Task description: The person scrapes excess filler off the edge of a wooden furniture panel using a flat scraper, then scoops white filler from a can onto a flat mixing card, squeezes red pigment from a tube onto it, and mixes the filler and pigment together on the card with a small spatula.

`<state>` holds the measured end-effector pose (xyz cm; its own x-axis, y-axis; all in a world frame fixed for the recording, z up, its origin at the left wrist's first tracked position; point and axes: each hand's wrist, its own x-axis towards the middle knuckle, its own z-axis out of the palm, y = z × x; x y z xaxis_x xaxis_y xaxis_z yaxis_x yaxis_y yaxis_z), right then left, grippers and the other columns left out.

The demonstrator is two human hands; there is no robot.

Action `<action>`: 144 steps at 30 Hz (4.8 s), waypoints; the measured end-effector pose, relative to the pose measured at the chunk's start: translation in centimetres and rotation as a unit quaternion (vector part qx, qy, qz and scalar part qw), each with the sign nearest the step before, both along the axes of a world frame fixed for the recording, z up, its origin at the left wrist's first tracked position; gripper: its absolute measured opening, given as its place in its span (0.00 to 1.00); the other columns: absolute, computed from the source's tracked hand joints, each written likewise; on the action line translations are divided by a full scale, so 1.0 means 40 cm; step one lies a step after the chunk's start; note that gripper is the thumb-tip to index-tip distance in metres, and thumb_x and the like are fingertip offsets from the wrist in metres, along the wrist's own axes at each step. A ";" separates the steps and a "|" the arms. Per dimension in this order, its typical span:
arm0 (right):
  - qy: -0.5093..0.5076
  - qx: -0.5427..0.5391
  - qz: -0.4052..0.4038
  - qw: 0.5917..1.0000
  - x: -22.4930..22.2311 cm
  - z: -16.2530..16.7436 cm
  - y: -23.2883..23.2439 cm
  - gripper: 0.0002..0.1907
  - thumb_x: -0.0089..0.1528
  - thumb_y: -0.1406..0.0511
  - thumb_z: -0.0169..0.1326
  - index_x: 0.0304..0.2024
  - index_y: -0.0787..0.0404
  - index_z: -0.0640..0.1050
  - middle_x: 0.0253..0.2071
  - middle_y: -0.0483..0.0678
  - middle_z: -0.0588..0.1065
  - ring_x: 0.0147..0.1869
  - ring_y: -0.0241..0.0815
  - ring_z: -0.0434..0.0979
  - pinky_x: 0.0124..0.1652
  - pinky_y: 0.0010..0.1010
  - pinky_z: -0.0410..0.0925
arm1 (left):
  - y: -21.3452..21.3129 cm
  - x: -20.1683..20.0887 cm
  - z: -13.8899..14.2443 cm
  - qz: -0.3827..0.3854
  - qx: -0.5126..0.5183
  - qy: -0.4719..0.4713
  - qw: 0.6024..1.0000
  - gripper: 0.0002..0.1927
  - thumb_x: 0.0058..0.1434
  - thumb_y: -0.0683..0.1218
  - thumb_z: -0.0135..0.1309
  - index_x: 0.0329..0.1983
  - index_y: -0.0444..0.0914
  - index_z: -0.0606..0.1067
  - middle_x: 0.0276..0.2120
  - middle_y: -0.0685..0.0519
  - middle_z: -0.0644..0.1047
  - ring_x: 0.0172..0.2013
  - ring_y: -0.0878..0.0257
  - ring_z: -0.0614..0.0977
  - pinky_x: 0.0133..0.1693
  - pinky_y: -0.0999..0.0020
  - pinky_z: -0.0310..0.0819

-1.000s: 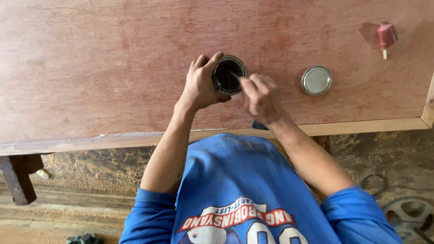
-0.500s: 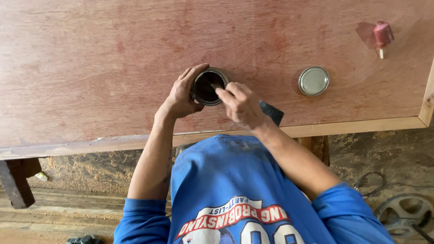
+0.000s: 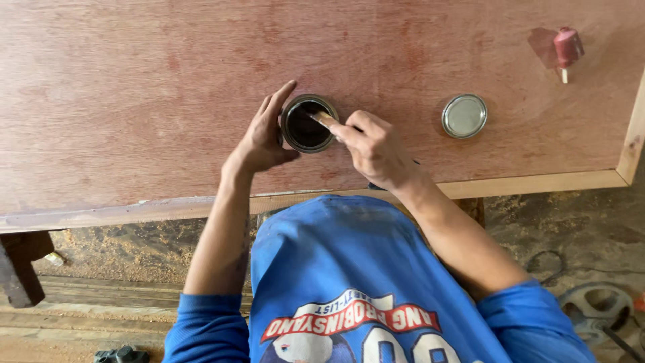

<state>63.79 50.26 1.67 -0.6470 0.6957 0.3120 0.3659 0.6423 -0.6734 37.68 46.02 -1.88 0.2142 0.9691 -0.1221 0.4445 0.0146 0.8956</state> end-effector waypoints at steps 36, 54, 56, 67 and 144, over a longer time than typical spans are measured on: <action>-0.004 -0.053 0.071 0.996 0.017 -0.031 -0.008 0.15 0.63 0.76 0.52 0.51 0.65 0.82 0.34 0.52 0.72 0.35 0.50 0.78 0.34 0.36 0.74 | 0.034 0.061 0.031 -0.140 -0.080 0.040 0.986 0.58 0.28 0.34 0.67 0.70 0.46 0.64 0.59 0.50 0.71 0.62 0.46 0.69 0.65 0.54 0.63; -0.113 -0.059 0.065 0.990 0.029 -0.002 -0.026 0.12 0.62 0.73 0.53 0.45 0.57 0.83 0.36 0.52 0.78 0.36 0.53 0.81 0.34 0.41 0.75 | -0.019 0.058 0.008 -0.064 -0.028 0.041 0.997 0.66 0.30 0.41 0.75 0.76 0.45 0.57 0.70 0.45 0.64 0.67 0.44 0.67 0.66 0.51 0.66; -0.124 -0.086 0.019 0.988 0.035 0.019 -0.037 0.08 0.63 0.69 0.57 0.44 0.59 0.83 0.35 0.53 0.78 0.34 0.54 0.81 0.34 0.42 0.74 | -0.061 0.062 0.000 0.015 -0.028 -0.027 0.999 0.72 0.28 0.48 0.79 0.78 0.41 0.52 0.72 0.43 0.61 0.69 0.45 0.67 0.64 0.52 0.70; -0.024 -0.112 0.065 0.991 0.020 -0.023 -0.037 0.09 0.65 0.73 0.53 0.46 0.64 0.82 0.39 0.54 0.78 0.36 0.52 0.82 0.33 0.36 0.75 | -0.142 0.186 -0.056 0.164 0.063 0.110 0.978 0.61 0.31 0.53 0.81 0.68 0.37 0.61 0.58 0.42 0.69 0.58 0.42 0.71 0.61 0.47 0.68; -0.149 0.160 -0.022 0.976 0.173 0.009 -0.047 0.11 0.61 0.71 0.52 0.43 0.65 0.82 0.43 0.49 0.78 0.45 0.46 0.78 0.43 0.39 0.71 | -0.003 0.309 0.081 -0.016 0.035 0.250 0.967 0.58 0.27 0.42 0.74 0.68 0.53 0.66 0.55 0.48 0.68 0.54 0.42 0.69 0.43 0.37 0.70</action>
<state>70.69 48.39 2.03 -0.7132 0.6234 0.3204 0.5470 0.7809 -0.3017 50.03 45.91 1.37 0.1758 0.9724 -0.1533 0.8221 -0.0594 0.5662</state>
